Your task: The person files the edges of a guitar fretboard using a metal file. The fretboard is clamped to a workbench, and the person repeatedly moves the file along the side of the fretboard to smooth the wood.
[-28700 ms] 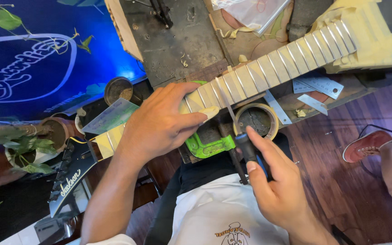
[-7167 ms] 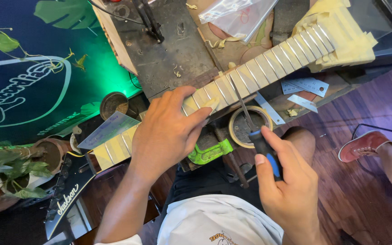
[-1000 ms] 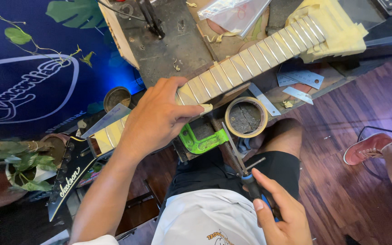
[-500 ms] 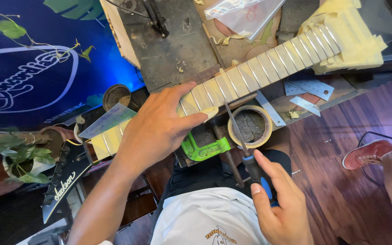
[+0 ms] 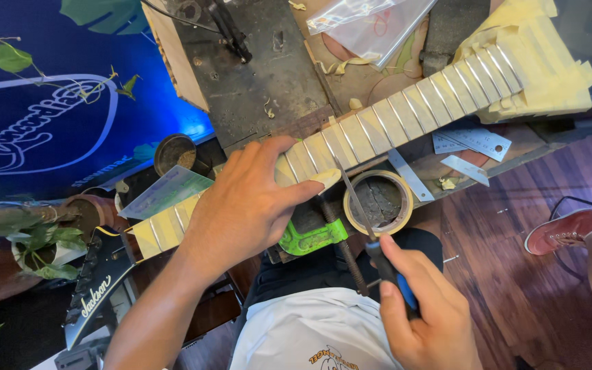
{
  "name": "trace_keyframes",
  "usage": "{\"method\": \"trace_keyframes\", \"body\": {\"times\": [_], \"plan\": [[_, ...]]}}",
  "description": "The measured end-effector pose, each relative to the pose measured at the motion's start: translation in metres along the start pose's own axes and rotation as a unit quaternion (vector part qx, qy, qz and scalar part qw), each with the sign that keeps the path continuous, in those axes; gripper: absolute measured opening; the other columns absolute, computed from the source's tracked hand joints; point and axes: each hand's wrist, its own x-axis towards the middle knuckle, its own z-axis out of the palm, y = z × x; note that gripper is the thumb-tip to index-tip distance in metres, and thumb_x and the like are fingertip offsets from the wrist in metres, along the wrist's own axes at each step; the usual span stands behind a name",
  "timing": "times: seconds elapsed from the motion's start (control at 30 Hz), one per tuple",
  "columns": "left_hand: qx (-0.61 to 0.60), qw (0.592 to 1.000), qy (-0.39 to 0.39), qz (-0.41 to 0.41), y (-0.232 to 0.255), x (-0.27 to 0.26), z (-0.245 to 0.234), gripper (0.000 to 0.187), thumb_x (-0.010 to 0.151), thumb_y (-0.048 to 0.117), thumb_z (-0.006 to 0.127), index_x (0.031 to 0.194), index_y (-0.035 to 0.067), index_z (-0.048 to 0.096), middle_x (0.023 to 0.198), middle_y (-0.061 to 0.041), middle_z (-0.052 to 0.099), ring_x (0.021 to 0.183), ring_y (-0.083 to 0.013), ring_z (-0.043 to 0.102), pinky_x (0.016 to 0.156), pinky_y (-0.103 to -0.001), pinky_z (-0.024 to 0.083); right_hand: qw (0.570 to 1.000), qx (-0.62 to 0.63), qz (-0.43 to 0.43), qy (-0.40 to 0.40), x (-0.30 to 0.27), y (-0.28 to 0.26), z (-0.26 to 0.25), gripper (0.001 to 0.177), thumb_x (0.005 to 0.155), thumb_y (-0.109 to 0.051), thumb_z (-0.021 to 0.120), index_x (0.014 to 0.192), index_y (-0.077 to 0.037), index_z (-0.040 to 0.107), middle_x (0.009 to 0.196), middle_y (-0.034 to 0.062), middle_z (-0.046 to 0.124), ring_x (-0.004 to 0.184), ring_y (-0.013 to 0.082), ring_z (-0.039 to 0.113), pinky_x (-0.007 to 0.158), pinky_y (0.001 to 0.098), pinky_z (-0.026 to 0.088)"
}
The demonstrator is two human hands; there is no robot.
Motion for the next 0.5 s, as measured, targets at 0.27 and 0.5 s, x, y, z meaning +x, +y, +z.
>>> {"method": "trace_keyframes", "body": {"times": [0.27,0.5], "plan": [[-0.047,0.998,0.031,-0.005,-0.002,-0.005,0.001,0.029,0.094,0.011,0.075,0.122,0.02,0.075,0.14,-0.03,0.056,0.115,-0.0478,0.06,0.083,-0.057,0.051,0.997,0.05,0.053,-0.03,0.017,-0.009,0.001,0.051,0.1,-0.015,0.053,0.15,-0.004,0.059,0.122,0.0059,0.085,0.119,0.018,0.077,0.106,0.0336,0.054],[-0.024,1.0,-0.009,-0.006,0.0,-0.004,0.0,0.043,0.085,0.008,0.077,0.125,0.022,0.074,0.14,-0.028,0.053,0.109,-0.0443,0.058,0.08,-0.056,0.05,0.998,-0.012,-0.056,0.005,0.01,0.0,0.01,0.048,0.099,-0.004,0.056,0.146,0.003,0.059,0.124,0.0148,0.073,0.108,0.024,0.072,0.097,0.0325,0.055]]}}
